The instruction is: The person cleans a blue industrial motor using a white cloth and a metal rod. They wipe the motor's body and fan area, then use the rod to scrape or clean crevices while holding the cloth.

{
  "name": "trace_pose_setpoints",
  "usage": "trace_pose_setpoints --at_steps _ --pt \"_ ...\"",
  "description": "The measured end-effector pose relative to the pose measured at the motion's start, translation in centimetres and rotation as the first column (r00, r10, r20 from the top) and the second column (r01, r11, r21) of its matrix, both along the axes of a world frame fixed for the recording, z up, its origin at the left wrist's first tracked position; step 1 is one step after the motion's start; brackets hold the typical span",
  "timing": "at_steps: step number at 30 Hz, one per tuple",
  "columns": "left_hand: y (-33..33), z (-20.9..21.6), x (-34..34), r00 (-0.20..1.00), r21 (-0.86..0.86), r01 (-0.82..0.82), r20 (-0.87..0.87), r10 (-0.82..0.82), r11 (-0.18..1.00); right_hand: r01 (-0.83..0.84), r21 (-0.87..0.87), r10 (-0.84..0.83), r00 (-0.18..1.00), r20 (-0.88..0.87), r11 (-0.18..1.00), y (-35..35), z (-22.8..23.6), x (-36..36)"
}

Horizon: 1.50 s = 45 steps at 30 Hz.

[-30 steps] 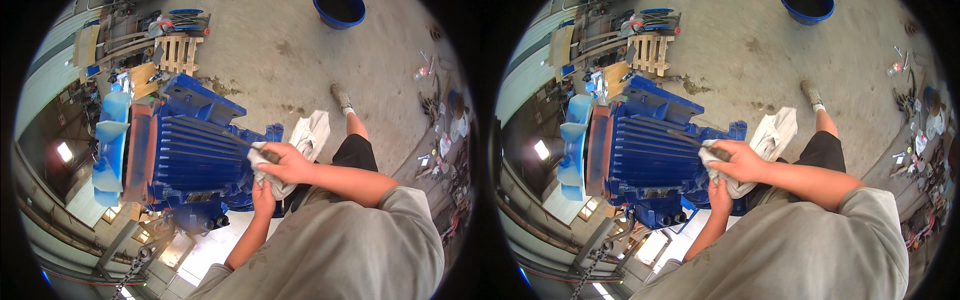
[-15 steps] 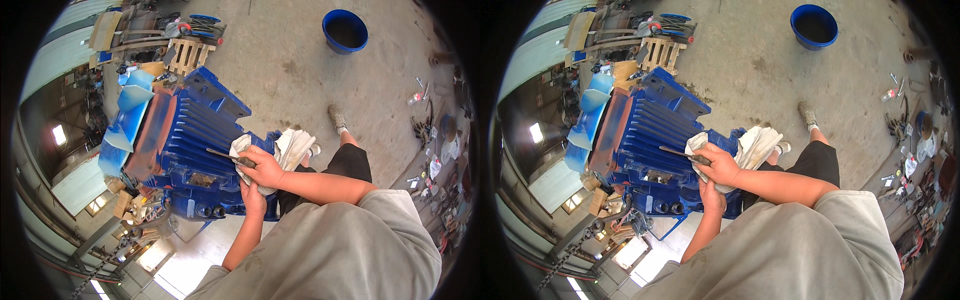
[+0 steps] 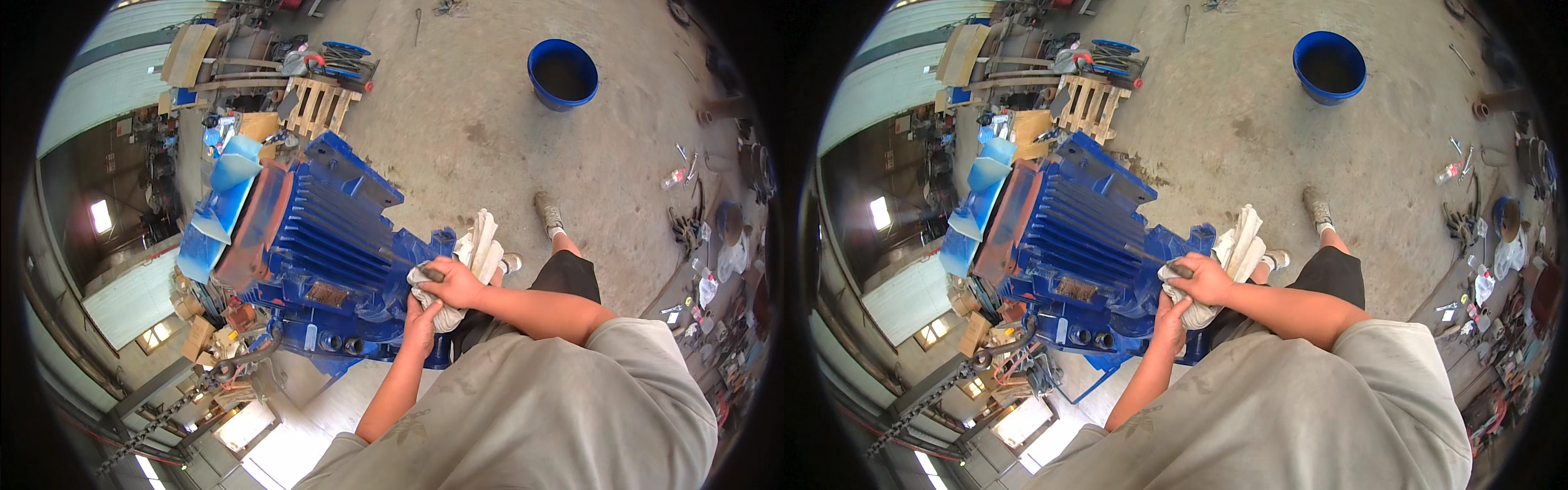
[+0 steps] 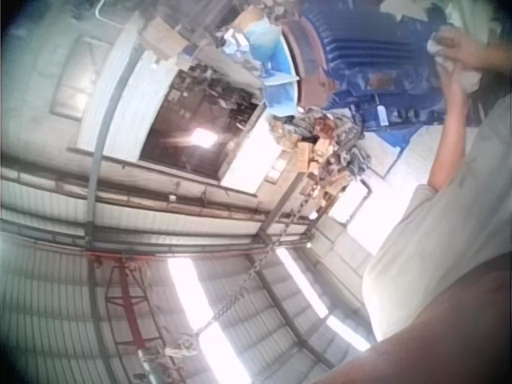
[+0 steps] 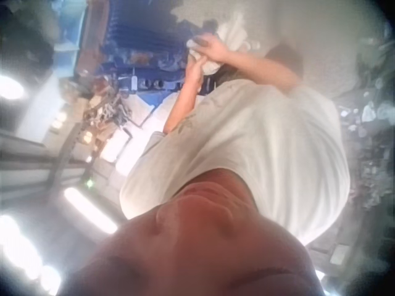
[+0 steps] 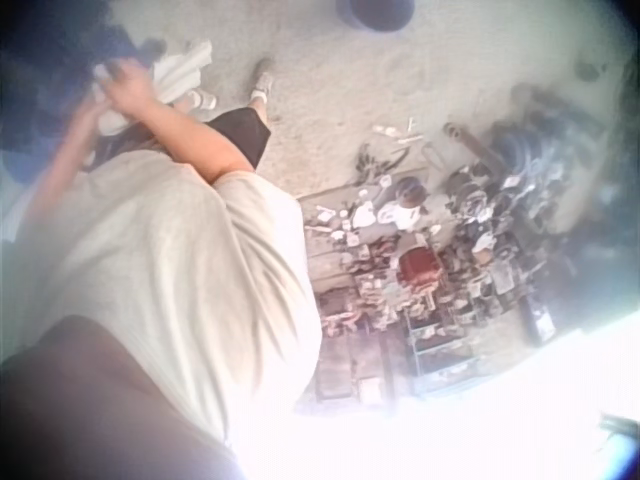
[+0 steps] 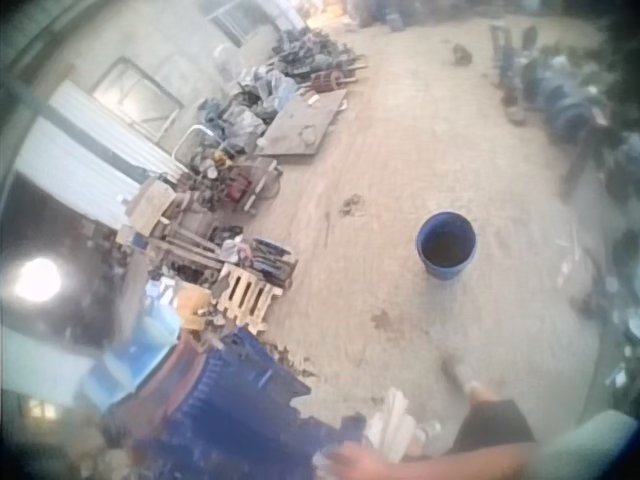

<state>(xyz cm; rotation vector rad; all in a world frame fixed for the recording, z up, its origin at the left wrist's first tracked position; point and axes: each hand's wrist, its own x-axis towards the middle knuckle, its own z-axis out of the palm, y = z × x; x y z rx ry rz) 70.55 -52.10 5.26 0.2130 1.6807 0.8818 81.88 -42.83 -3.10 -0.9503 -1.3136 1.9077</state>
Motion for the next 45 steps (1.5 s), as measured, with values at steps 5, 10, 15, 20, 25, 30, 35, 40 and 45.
trace_pose_setpoints --at_steps 5,10,15,20,25,30,35,40,45 --pt "0.8 1.4 0.6 0.986 0.001 0.153 0.06 -0.153 0.988 0.101 -0.105 -0.122 0.969 -0.213 0.989 3.2 0.5 3.5" --pt "2.9 4.9 0.8 0.953 0.148 0.302 -0.075 -0.294 0.942 -0.14 -0.424 0.026 0.964 -0.265 0.895 8.7 4.0 7.8" --pt "4.6 8.4 1.7 0.976 0.35 0.06 0.177 -0.129 0.935 -0.162 -0.302 0.09 0.967 -0.239 0.939 12.0 7.3 10.9" --pt "5.5 10.4 1.9 0.893 0.416 0.061 0.383 -0.236 0.907 -0.315 -0.313 0.2 0.915 -0.351 0.896 12.8 8.8 10.8" --pt "6.1 11.4 1.6 0.868 0.422 -0.018 0.457 -0.195 0.906 -0.663 -0.261 0.542 0.735 -0.407 0.702 14.1 10.3 10.7" --pt "6.8 11.1 1.0 0.942 0.296 0.143 0.252 -0.221 0.945 -0.462 -0.315 0.399 0.883 -0.246 0.829 16.2 13.5 11.8" --pt "7.6 8.8 2.2 0.938 0.367 0.295 0.066 -0.341 0.882 -0.422 -0.325 0.337 0.897 -0.286 0.846 17.4 16.6 10.4" --pt "9.2 7.0 2.4 0.942 0.604 0.137 0.167 -0.292 0.785 -0.368 -0.198 0.317 0.916 -0.247 0.909 18.5 17.9 6.5" --pt "11.9 5.8 2.0 0.967 0.446 -0.235 0.195 0.162 0.864 -0.339 -0.06 0.34 0.94 0.01 0.939 20.5 17.7 3.7"
